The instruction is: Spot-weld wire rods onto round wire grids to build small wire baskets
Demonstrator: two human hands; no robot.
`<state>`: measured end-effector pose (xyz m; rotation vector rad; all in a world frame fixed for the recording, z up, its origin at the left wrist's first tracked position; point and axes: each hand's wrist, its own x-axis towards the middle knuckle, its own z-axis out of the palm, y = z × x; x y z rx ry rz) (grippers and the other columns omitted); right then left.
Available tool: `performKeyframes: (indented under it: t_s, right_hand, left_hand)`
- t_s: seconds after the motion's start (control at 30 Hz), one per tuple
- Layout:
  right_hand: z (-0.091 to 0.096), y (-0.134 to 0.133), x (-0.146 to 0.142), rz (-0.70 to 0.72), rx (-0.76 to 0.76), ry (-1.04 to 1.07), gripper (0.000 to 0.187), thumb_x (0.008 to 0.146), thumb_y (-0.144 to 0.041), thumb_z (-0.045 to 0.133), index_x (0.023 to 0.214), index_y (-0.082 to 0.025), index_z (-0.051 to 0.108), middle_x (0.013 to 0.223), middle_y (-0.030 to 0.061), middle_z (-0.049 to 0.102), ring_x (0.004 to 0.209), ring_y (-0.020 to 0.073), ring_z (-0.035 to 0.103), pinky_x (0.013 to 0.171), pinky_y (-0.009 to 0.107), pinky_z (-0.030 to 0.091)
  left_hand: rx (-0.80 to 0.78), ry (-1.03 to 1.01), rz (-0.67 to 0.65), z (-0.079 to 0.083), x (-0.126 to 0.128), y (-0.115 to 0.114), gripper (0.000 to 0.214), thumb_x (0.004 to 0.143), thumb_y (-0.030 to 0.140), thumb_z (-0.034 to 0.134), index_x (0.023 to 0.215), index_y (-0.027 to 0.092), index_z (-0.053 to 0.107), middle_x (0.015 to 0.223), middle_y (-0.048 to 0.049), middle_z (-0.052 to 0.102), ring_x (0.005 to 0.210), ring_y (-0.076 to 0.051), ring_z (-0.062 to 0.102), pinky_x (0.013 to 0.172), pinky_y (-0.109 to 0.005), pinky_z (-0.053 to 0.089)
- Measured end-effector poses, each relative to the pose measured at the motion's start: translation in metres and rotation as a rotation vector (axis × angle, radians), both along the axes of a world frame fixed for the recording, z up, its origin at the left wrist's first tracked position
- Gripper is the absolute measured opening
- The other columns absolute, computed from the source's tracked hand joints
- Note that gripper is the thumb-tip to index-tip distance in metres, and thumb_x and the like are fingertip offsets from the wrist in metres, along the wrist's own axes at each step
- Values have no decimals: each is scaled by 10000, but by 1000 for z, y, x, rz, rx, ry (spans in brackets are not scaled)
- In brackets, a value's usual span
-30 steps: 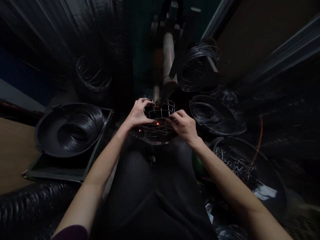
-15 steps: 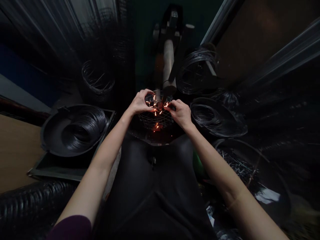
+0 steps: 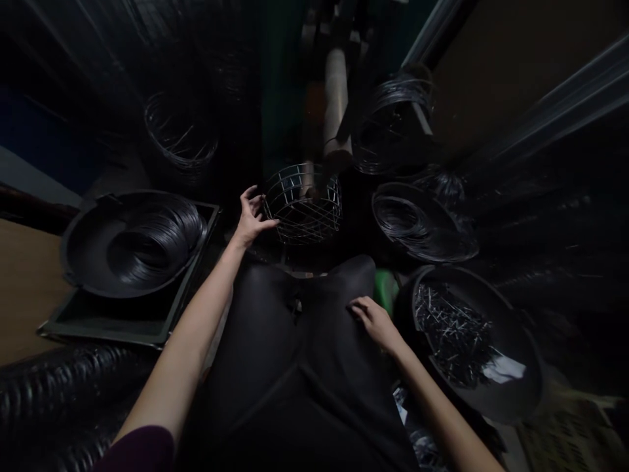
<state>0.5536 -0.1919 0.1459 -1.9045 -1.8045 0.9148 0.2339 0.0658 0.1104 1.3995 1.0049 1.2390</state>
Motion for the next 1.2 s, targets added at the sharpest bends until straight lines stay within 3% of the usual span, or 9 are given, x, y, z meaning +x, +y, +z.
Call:
performKeyframes:
  t_s: [0.13, 0.23, 0.3, 0.4, 0.47, 0.67, 0.77, 0.9, 1.2]
  right_hand:
    - [1, 5, 6, -62, -26, 166, 379, 857, -536, 515, 998, -222, 674, 862, 65, 686, 749, 208, 669, 698, 355, 566]
    - [41, 28, -16, -167, 16, 304, 468, 797, -523, 649, 1152, -219, 643, 693, -1, 617, 543, 151, 565, 519, 284, 486]
    - [75, 49, -40, -128, 40, 395, 510, 764, -498, 716, 1173, -201, 649, 650, -24, 575, 507, 114, 484, 479, 246, 409]
    - [115, 87, -73, 25, -58, 466, 430, 725, -511, 753, 945, -143, 721, 625, -16, 574, 495, 81, 425, 479, 229, 352]
    - [127, 111, -87, 82, -111, 461, 435, 711, -524, 755, 870, -120, 733, 598, -16, 573, 488, 74, 413, 486, 229, 341]
    - [123, 152, -100, 203, 96, 121, 223, 827, -379, 693, 878, -174, 764, 794, 20, 727, 720, 142, 637, 671, 241, 447]
    - [120, 145, -105, 375, 195, -280, 251, 922, -349, 597, 1033, -179, 745, 933, 60, 754, 828, 190, 684, 704, 261, 452]
    - [121, 124, -106, 568, 250, -712, 405, 974, -309, 488, 1349, -172, 563, 1260, 107, 664, 874, 231, 697, 575, 281, 404]
    - [120, 123, -87, 595, 307, -807, 341, 991, -248, 393, 1227, -224, 637, 1213, 52, 695, 762, 185, 683, 498, 287, 257]
  left_hand:
    - [184, 89, 47, 24, -7, -19, 1125, 434, 647, 872, 1321, 299, 273, 1321, -124, 481, 1301, -294, 498, 1072, -463, 420]
    - [365, 249, 16, 50, -18, -44, 996, 516, 610, 855, 1291, 264, 332, 1303, -115, 480, 1249, -269, 520, 1073, -430, 430]
    - [479, 382, 15, 69, -20, -58, 903, 561, 552, 851, 1273, 249, 385, 1282, -106, 490, 1228, -274, 517, 1067, -437, 431]
    - [567, 602, 15, 92, -14, -69, 774, 573, 441, 866, 1216, 240, 486, 1266, -104, 504, 1247, -304, 475, 1076, -481, 405]
    - [565, 705, 20, 101, -8, -71, 697, 567, 391, 874, 1163, 245, 546, 1297, -108, 482, 1260, -316, 450, 1081, -509, 390]
    - [562, 764, -36, 100, 0, -72, 631, 556, 328, 876, 1117, 236, 600, 1320, -116, 464, 1258, -324, 447, 1075, -511, 397]
    - [521, 759, -84, 94, 3, -75, 638, 564, 336, 871, 1126, 231, 588, 1311, -117, 475, 1252, -320, 461, 1075, -509, 403]
    - [524, 747, -94, 92, 13, -76, 631, 569, 336, 865, 1127, 217, 597, 1321, -127, 461, 1263, -323, 447, 1087, -507, 396]
    - [530, 705, -117, 93, 32, -70, 637, 559, 352, 871, 1123, 233, 601, 1324, -124, 451, 1261, -350, 438, 1059, -545, 423]
